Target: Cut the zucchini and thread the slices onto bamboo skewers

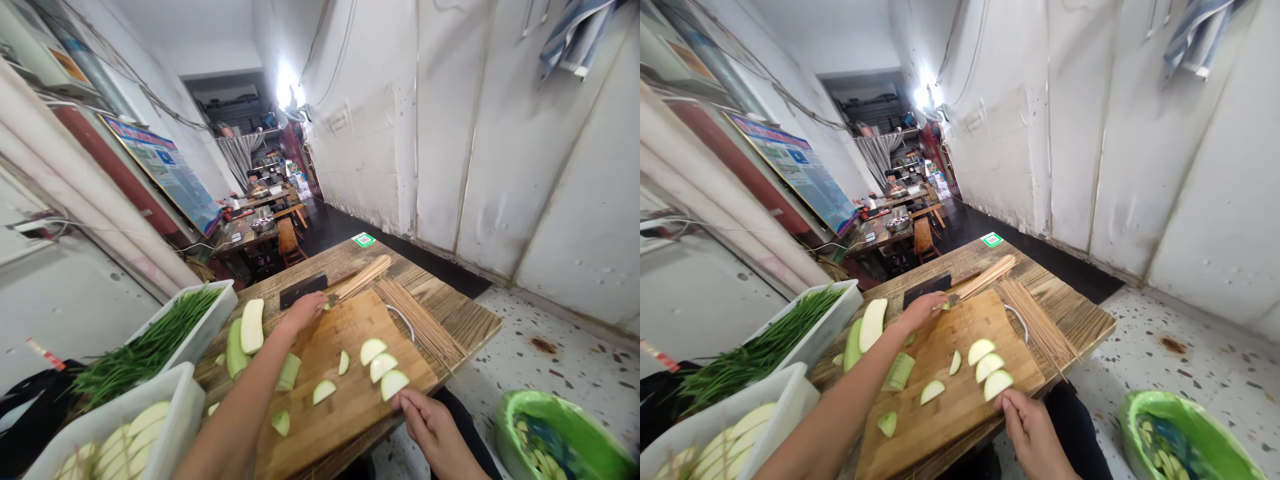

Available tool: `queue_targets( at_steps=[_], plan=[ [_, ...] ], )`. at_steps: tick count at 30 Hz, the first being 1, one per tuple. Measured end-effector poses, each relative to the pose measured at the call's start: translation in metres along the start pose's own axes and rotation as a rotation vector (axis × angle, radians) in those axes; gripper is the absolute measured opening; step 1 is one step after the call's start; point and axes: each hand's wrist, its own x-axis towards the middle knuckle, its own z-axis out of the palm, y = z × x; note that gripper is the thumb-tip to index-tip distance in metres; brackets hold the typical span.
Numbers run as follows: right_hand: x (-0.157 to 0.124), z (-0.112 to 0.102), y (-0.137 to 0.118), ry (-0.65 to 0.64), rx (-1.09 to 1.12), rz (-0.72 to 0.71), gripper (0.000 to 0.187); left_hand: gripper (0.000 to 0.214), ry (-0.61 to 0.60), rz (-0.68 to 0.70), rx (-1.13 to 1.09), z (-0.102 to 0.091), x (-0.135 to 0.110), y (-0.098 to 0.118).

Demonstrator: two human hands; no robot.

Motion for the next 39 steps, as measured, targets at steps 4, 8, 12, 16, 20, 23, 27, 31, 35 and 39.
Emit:
queue_targets(
  at_steps=[4,8,12,16,20,23,27,31,35,39],
  plan=[
    [-0.004,0.004,-0.006,-0.012,0.019,-0.014,0.031,0.027,0.086,-0.065,-0.161,0.011,-0.02,0.008],
    [-0.008,0.008,-0.017,-0.028,-0.032,-0.045,0.031,0.03,0.113,-0.168,-0.409,0.027,-0.046,0.013],
    [-0.012,0.01,-0.025,-0.026,-0.106,-0.087,0.031,0.021,0.081,-0.262,-0.66,0.036,-0.068,0.016],
    [-0.016,0.01,-0.029,-0.029,-0.16,-0.113,0.031,0.017,0.033,-0.33,-0.822,0.037,-0.08,0.02],
    [-0.019,0.009,-0.031,-0.028,-0.221,-0.146,0.031,0.015,0.024,-0.336,-0.898,0.035,-0.085,0.025],
    [-0.019,0.01,-0.03,-0.035,-0.236,-0.166,0.032,0.013,0.018,-0.341,-0.929,0.036,-0.086,0.028],
    [-0.018,0.01,-0.026,-0.047,-0.23,-0.165,0.032,0.011,-0.006,-0.36,-0.959,0.038,-0.088,0.03],
    [-0.018,0.01,-0.023,-0.048,-0.229,-0.158,0.032,0.011,-0.01,-0.367,-0.982,0.04,-0.088,0.03],
    [-0.019,0.01,-0.021,-0.054,-0.221,-0.132,0.033,0.01,-0.003,-0.365,-1.001,0.04,-0.087,0.028],
    [-0.018,0.011,-0.018,-0.059,-0.202,-0.108,0.034,0.01,-0.006,-0.361,-1.007,0.041,-0.087,0.028]
  ],
)
